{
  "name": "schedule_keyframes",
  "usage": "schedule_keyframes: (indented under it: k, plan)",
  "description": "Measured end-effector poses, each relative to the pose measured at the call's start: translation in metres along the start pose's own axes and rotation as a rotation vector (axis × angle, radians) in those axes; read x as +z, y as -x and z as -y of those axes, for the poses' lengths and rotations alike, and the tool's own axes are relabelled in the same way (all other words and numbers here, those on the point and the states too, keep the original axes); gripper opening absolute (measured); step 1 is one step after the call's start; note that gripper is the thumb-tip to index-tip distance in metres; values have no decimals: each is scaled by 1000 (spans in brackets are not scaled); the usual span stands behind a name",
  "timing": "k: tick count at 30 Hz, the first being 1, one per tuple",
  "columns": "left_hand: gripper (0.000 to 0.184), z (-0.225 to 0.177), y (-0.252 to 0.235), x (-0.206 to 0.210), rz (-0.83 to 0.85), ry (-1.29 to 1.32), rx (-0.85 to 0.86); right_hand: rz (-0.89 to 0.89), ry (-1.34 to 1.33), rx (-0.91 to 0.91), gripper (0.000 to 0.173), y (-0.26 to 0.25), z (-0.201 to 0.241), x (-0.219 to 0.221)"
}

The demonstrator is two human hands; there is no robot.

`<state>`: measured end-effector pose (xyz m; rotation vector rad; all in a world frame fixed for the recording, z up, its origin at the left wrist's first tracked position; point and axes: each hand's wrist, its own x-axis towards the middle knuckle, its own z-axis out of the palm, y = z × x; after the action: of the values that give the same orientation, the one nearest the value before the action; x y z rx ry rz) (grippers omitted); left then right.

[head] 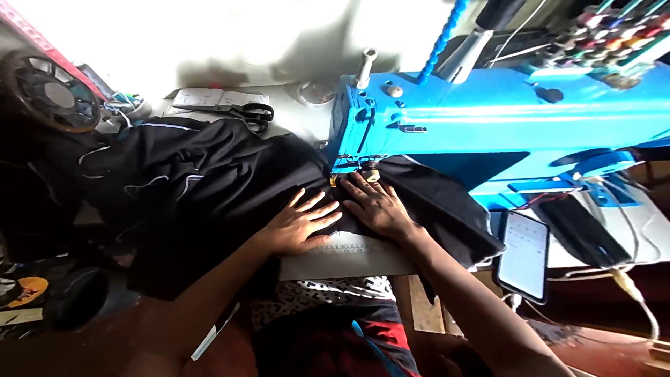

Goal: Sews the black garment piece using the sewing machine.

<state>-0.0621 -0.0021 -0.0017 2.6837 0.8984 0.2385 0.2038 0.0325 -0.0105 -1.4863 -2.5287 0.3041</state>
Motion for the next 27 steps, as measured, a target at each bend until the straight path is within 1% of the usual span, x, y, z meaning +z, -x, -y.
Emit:
schedule_keyframes:
  k: [4,6,7,9,11,12,15,16,18,20,21,23,24,25,27]
  plan:
    - [49,3,-3,4,-94,-126,78,-42,-16,-54,59,-5,-5,-1]
    - [44,-9,-2,6,-152,-181,94,-113,-73,-67,54,1,-1,-3]
    - [40,-17,0,6,-164,-185,73,-157,-117,-73,50,6,4,-5]
    - [38,-34,6,9,-162,-95,-3,-195,-237,-91,46,22,18,-9]
    - [41,-42,12,12,-142,22,-69,-162,-301,-118,46,41,27,-6]
    - [42,-42,14,14,-146,57,-84,-147,-297,-143,46,47,25,-1]
    - [40,-33,17,16,-181,150,-69,-178,-237,-241,40,54,9,6]
    - [38,-29,17,17,-206,195,-60,-171,-225,-271,40,53,5,6]
    - [31,-24,15,17,-293,293,-59,-131,-211,-316,45,53,1,5]
    - [26,-24,6,10,-372,362,-131,-115,-200,-332,47,53,2,3]
    - [26,-26,0,6,-416,359,-203,-114,-198,-335,47,53,3,2]
    - [31,-28,-14,4,-485,316,-349,-118,-191,-336,46,53,5,2]
    - [40,-28,-19,5,-503,280,-403,-121,-186,-335,47,53,5,2]
    - [54,-27,-24,7,-509,236,-446,-119,-177,-333,49,54,6,2]
    - [75,-22,-30,13,-500,129,-508,-106,-155,-312,49,56,9,1]
